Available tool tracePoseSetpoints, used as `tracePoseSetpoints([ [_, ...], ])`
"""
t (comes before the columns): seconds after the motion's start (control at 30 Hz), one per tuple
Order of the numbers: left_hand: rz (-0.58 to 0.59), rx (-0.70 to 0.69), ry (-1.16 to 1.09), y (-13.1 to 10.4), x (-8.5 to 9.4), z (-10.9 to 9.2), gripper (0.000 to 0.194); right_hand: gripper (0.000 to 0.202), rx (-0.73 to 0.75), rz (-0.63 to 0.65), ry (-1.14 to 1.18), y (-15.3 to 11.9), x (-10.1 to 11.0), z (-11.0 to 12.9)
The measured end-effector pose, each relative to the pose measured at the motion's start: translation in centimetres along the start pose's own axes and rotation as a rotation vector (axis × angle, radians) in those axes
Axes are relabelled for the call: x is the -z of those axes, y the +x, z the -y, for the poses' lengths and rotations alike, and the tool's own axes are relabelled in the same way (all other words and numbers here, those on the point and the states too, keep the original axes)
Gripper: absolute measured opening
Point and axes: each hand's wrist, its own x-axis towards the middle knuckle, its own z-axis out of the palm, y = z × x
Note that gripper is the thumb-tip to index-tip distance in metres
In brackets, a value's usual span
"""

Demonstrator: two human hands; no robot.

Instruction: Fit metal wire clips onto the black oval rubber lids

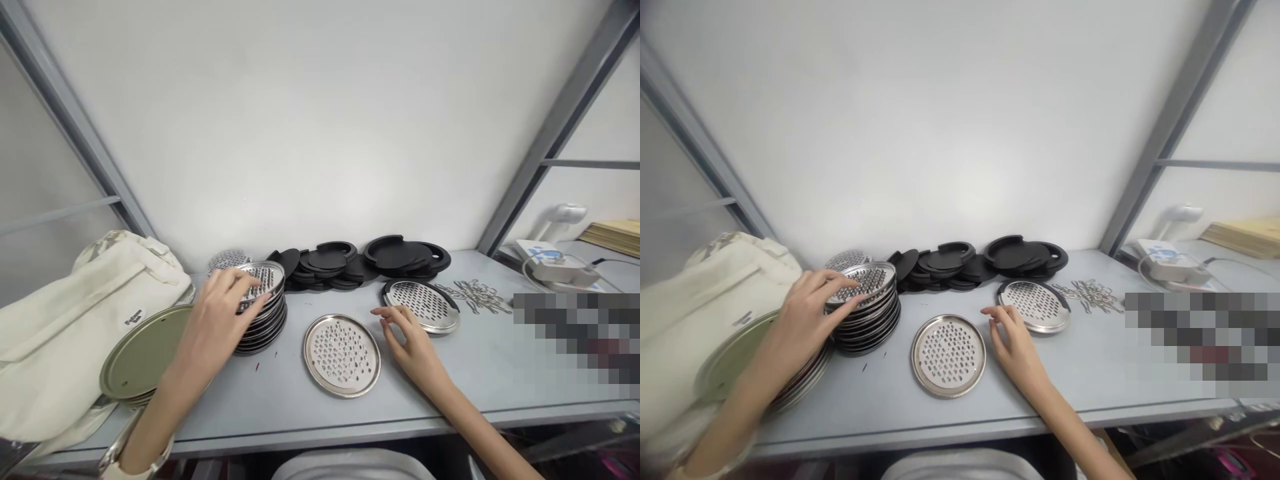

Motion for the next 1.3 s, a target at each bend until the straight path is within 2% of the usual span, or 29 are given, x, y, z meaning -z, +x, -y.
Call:
tracePoseSetpoints([
  [0.13, 0.069, -0.033, 0.052, -1.1, -0.1, 3.2, 0.019, 0.02, -0.023, 0.003, 0.03, 0.0, -0.2, -0.2],
  [0.27, 0.056, -0.065, 0.092, -1.6, -0.2, 3.3, 0.022, 0.017, -0.029, 0.009, 0.033, 0.0, -0.3, -0.2],
  [0.33, -0.013, -0.059, 0.108, -1.4, 0.1, 2.6, 0.021, 0.016, -0.031, 0.019, 0.039, -0.1, -0.2, -0.1],
  [0.47, -0.322, -0.005, 0.071, -0.9, 1.1, 0.7, 0.012, 0.015, -0.041, 0.037, 0.057, -0.1, -0.1, 0.0],
  [0.53, -0.394, -0.031, 0.018, -0.8, 1.7, -0.8, 0.006, 0.015, -0.066, 0.019, 0.074, 0.0, -0.1, 0.3],
  [0.63, -0.288, -0.158, -0.164, -0.5, 2.3, -3.7, 0.008, 0.025, -0.123, -0.013, 0.143, -0.1, 0.0, 0.8],
  [0.7, -0.156, -0.151, -0.391, 0.0, 2.2, -5.5, 0.005, 0.034, -0.152, -0.004, 0.225, -0.2, 0.2, 1.0],
  [0.73, -0.044, -0.104, -0.531, 0.5, 1.8, -6.2, 0.007, 0.038, -0.158, -0.003, 0.255, -0.4, 0.2, 1.0],
  [0.77, 0.116, -0.038, -0.676, 0.9, 1.1, -6.8, 0.012, 0.04, -0.161, -0.017, 0.271, -0.5, 0.3, 0.9],
  [0.83, 0.364, 0.085, -0.98, 1.9, -0.8, -7.1, 0.021, 0.045, -0.163, -0.092, 0.284, -0.6, 0.5, 0.8],
  [0.9, 0.441, 0.224, -1.23, 2.4, -3.4, -6.8, 0.024, 0.046, -0.221, -0.138, 0.354, -0.7, 0.7, 0.7],
  [1.0, 0.476, 0.409, -1.429, 1.8, -7.4, -5.5, 0.029, 0.042, -0.336, -0.062, 0.455, -0.5, 0.7, 1.1],
  [1.07, 0.477, 0.492, -1.437, 0.9, -9.6, -4.7, 0.032, 0.038, -0.321, -0.012, 0.377, -0.3, 0.6, 1.5],
  [1.13, 0.513, 0.548, -1.328, -0.1, -11.2, -4.0, 0.032, 0.036, -0.274, 0.062, 0.256, -0.2, 0.5, 1.9],
  [1.17, 0.479, 0.554, -1.236, -0.4, -11.7, -3.7, 0.028, 0.037, -0.252, 0.112, 0.21, -0.1, 0.4, 2.0],
  [1.23, 0.409, 0.463, -1.023, -0.9, -12.3, -3.3, 0.018, 0.041, -0.229, 0.212, 0.165, -0.1, 0.3, 2.2],
  [1.3, 0.388, 0.344, -0.825, -1.1, -12.4, -3.2, 0.012, 0.043, -0.222, 0.276, 0.157, -0.1, 0.2, 2.2],
])
